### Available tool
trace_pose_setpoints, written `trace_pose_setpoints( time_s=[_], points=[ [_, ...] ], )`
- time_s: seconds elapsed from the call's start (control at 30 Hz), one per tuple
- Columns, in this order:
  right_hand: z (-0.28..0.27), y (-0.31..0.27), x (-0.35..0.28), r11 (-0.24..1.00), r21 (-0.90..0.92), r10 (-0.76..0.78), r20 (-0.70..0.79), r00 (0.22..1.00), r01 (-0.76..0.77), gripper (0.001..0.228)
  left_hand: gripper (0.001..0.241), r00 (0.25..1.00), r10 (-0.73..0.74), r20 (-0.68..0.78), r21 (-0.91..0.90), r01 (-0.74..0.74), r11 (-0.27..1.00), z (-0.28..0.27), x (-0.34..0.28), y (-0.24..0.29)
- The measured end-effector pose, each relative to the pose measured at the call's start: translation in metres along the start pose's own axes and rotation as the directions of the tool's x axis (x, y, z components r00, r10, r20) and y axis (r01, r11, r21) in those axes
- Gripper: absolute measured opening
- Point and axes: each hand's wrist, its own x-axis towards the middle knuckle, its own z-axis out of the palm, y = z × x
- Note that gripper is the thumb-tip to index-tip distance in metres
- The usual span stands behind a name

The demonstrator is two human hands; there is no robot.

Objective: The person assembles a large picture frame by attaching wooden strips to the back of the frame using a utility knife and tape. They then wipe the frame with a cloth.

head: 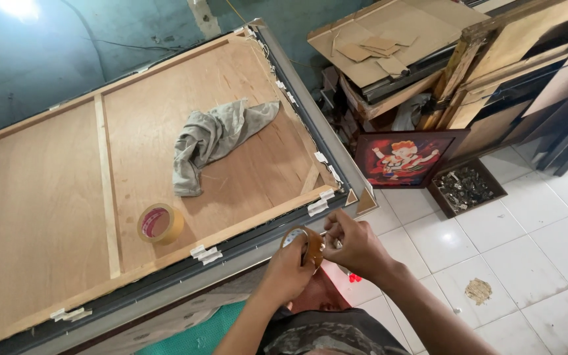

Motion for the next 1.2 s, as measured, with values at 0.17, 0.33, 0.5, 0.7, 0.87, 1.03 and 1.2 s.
trace_pose_setpoints(
  time_s=[0.17,0.33,0.5,0.7,0.87,1.03,1.2],
  points=[
    [-0.002,-0.002,-0.001,0.985,0.17,0.006,-0.087,0.996,0.009,0.018,0.031,0.999,0.031,-0.023,-0.033,-0.032,0.999,-0.018,-0.003,0.001],
    [0.004,0.001,0.005,0.967,0.085,-0.221,-0.201,0.954,0.241,0.041,0.026,1.0,0.026,-0.004,-0.104,-0.026,0.994,-0.033,-0.014,0.02],
    [-0.003,-0.007,0.005,0.962,0.022,-0.263,-0.2,0.944,0.272,0.049,0.033,0.994,0.107,-0.023,0.028,-0.106,0.994,-0.027,-0.008,0.009],
    [-0.007,-0.016,0.002,0.971,-0.033,-0.239,-0.168,0.956,0.237,0.046,0.038,0.951,0.295,-0.097,0.109,-0.284,0.953,-0.016,-0.005,0.002],
    [-0.008,-0.022,0.002,0.996,-0.07,-0.054,-0.108,0.993,0.046,0.039,0.036,0.923,0.366,-0.122,0.116,-0.352,0.929,-0.007,-0.003,-0.001],
    [-0.008,-0.029,-0.009,0.997,0.052,-0.056,-0.165,0.985,0.065,0.016,0.05,0.926,0.353,-0.133,0.152,-0.333,0.931,-0.004,0.002,-0.006],
    [-0.014,-0.025,-0.008,0.981,0.138,0.14,-0.009,0.99,-0.138,0.019,0.041,0.935,0.343,-0.088,0.154,-0.327,0.932,0.003,0.003,-0.009]
  ],
)
